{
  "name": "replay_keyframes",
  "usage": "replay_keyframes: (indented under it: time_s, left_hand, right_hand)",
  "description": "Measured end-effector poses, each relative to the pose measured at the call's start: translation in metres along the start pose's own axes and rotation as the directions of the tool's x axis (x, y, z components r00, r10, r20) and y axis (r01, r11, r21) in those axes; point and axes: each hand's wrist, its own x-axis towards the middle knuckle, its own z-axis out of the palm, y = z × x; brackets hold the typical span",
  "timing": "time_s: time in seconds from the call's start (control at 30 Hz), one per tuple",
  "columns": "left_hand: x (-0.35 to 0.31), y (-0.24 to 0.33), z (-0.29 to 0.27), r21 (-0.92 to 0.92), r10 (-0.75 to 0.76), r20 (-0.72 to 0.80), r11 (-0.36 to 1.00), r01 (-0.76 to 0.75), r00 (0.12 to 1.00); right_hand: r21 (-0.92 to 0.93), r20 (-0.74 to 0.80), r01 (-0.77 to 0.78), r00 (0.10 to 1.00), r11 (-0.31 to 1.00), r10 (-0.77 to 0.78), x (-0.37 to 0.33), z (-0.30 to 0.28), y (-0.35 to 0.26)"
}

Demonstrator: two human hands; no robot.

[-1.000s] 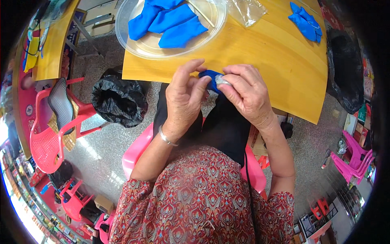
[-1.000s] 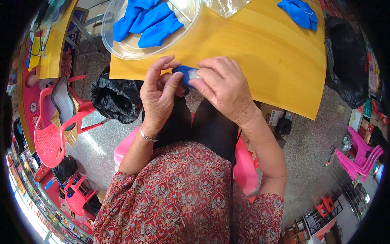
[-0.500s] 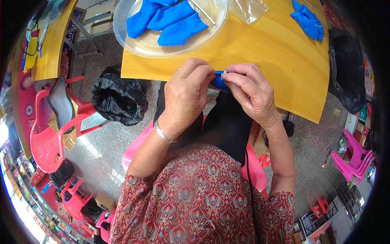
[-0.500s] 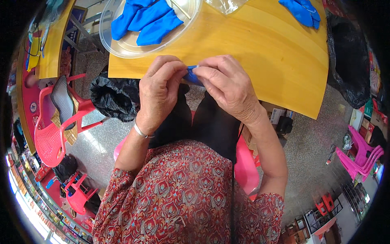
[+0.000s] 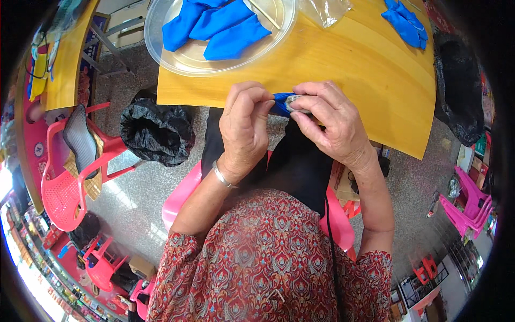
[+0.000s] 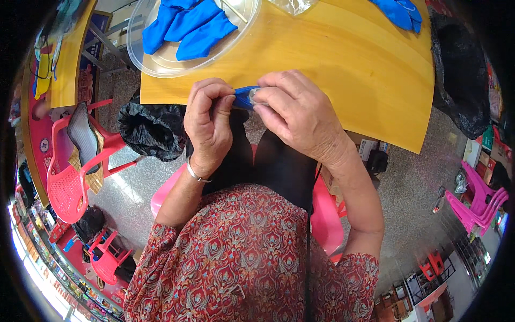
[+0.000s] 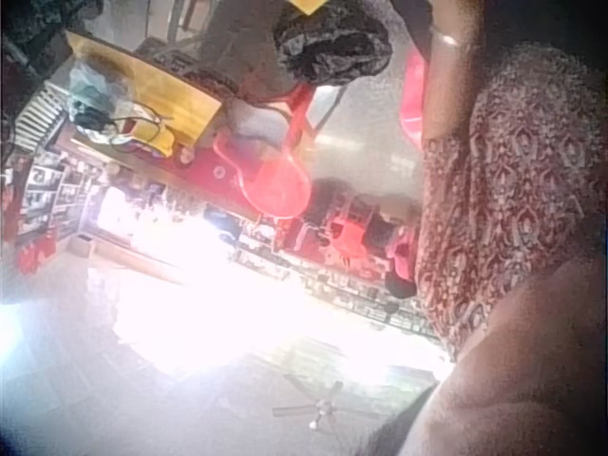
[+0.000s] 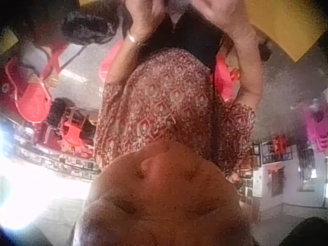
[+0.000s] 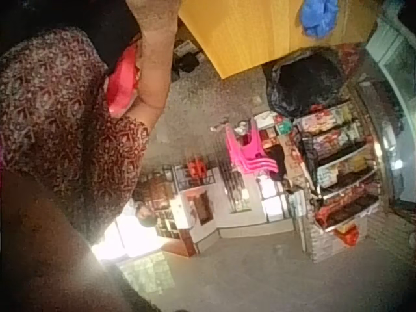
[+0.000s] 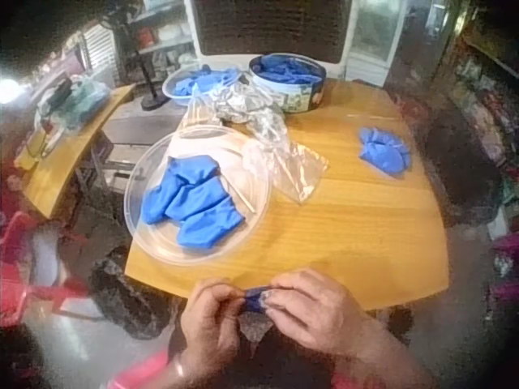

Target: The person sits at a table and wraps small white objects in blue fabric. They pick up a blue cloth, place a white object inside, fold the fabric around it, and tie the ends to form a small bundle. The finished bundles are placed on a clear plastic plate on the table.

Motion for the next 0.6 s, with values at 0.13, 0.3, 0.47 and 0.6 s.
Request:
replay_keyframes:
  time_s: [0.13,0.3,0.47,0.6]
  left_hand:
    - [-0.003,0.006,0.003,-0.019,0.062,0.030,0.998,-0.062,0.998]
    - [0.004,-0.002,0.009,-0.083,-0.015,-0.006,0.996,0.014,1.000]
    - [0.007,0.017,0.011,-0.652,-0.488,0.158,0.602,0.462,0.859]
    - [0.009,0.031,-0.002,-0.772,-0.484,0.441,0.225,0.594,0.756]
  right_hand:
    - [-0.084,0.027,0.044,0.999,0.996,-0.042,0.002,-0.003,-0.002]
    - [0.022,-0.009,-0.027,1.000,0.999,0.027,-0.006,0.004,0.000]
    - [0.508,-0.087,-0.244,0.940,0.826,0.331,-0.009,-0.001,0.002]
    - [0.593,-0.109,-0.180,0.948,0.785,0.300,-0.004,-0.012,-0.007]
